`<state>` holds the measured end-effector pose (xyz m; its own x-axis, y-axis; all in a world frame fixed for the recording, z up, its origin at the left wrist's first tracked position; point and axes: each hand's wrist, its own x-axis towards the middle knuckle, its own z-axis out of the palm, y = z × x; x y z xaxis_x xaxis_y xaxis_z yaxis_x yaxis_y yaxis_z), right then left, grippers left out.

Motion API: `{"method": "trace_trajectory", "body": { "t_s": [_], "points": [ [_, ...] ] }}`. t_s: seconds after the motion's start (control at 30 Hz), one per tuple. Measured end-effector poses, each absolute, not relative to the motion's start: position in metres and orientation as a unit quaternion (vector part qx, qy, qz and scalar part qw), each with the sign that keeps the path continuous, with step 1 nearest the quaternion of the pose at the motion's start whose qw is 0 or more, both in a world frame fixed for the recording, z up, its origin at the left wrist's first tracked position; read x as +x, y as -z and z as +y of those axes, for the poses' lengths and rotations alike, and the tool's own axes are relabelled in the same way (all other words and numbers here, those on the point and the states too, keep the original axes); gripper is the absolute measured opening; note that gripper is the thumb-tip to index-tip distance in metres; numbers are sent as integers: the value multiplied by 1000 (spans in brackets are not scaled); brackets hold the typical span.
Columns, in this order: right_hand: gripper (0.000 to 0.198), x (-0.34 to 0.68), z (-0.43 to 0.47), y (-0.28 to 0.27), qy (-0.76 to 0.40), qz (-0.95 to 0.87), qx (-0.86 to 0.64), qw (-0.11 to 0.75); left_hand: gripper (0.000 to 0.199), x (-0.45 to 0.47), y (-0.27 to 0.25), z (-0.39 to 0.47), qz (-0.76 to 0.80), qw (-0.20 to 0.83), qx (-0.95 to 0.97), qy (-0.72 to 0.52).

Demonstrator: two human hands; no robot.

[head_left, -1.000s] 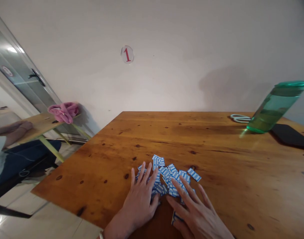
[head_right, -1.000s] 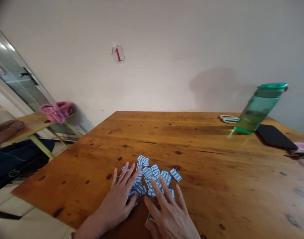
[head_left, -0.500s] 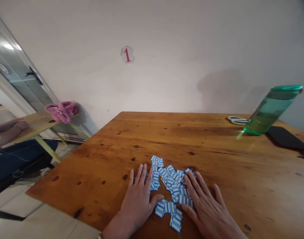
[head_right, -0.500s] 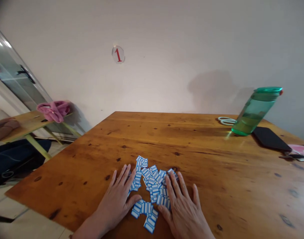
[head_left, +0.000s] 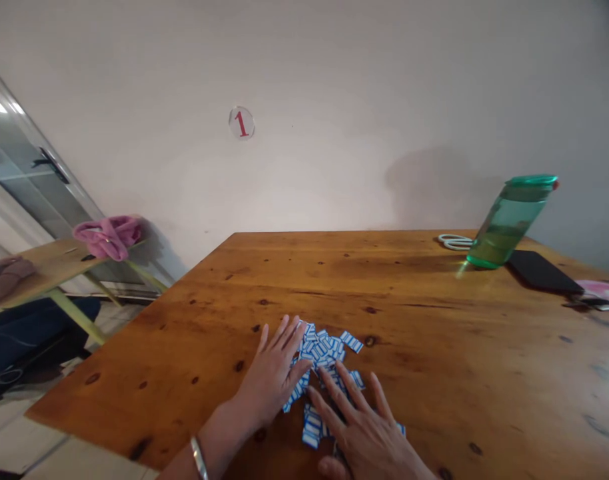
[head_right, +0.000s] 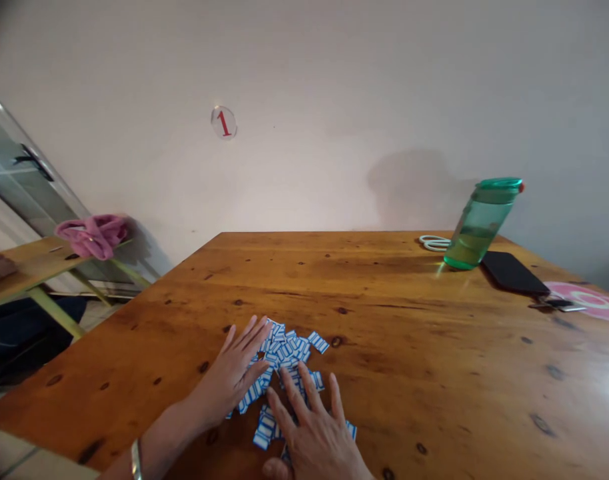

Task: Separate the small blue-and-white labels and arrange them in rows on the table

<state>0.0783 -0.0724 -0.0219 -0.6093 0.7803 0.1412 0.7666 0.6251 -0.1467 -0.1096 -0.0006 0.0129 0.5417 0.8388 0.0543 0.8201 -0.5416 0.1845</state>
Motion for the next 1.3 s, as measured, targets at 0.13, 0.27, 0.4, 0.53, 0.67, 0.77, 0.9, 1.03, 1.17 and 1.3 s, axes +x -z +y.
{"method": "trace_trajectory", "body": {
  "t_s": [0.13, 0.27, 0.4, 0.53, 0.67, 0.77, 0.9, 1.03, 1.17, 1.3],
  "points": [
    [64, 94, -77, 27, -18, -877, -471, 89, 62, -102, -9, 13, 459, 51, 886, -24],
    [62, 104, -73, 14, -39, -845, -525, 91, 67, -101, 1, 7, 440, 43, 897, -5],
    [56, 104, -54, 3, -54, -825, -553, 103, 68, -100, 5, -2, 421, 27, 907, -8],
    [53, 101, -44, 7, -72, -827, -550, 96, 69, -100, 7, -2, 421, 14, 907, -13],
    [51, 106, -55, 10, -55, -831, -543, 110, 64, -99, 10, -1, 430, 2, 902, -28],
    [49, 117, -61, 6, -51, -827, -548, 111, 61, -100, 5, -1, 434, 22, 900, -38],
    [51, 131, -57, 0, -55, -794, -593, 123, 63, -111, -8, 6, 482, 49, 872, -69],
    [51, 138, -50, 6, -80, -765, -623, 145, 64, -125, -15, 21, 538, 69, 837, -72],
    [52, 139, -47, 13, -97, -760, -625, 151, 65, -124, -10, 29, 531, 86, 841, -55],
    [53, 142, -46, 15, -108, -763, -622, 138, 65, -110, -1, 24, 471, 78, 878, -27]
  ]
}}
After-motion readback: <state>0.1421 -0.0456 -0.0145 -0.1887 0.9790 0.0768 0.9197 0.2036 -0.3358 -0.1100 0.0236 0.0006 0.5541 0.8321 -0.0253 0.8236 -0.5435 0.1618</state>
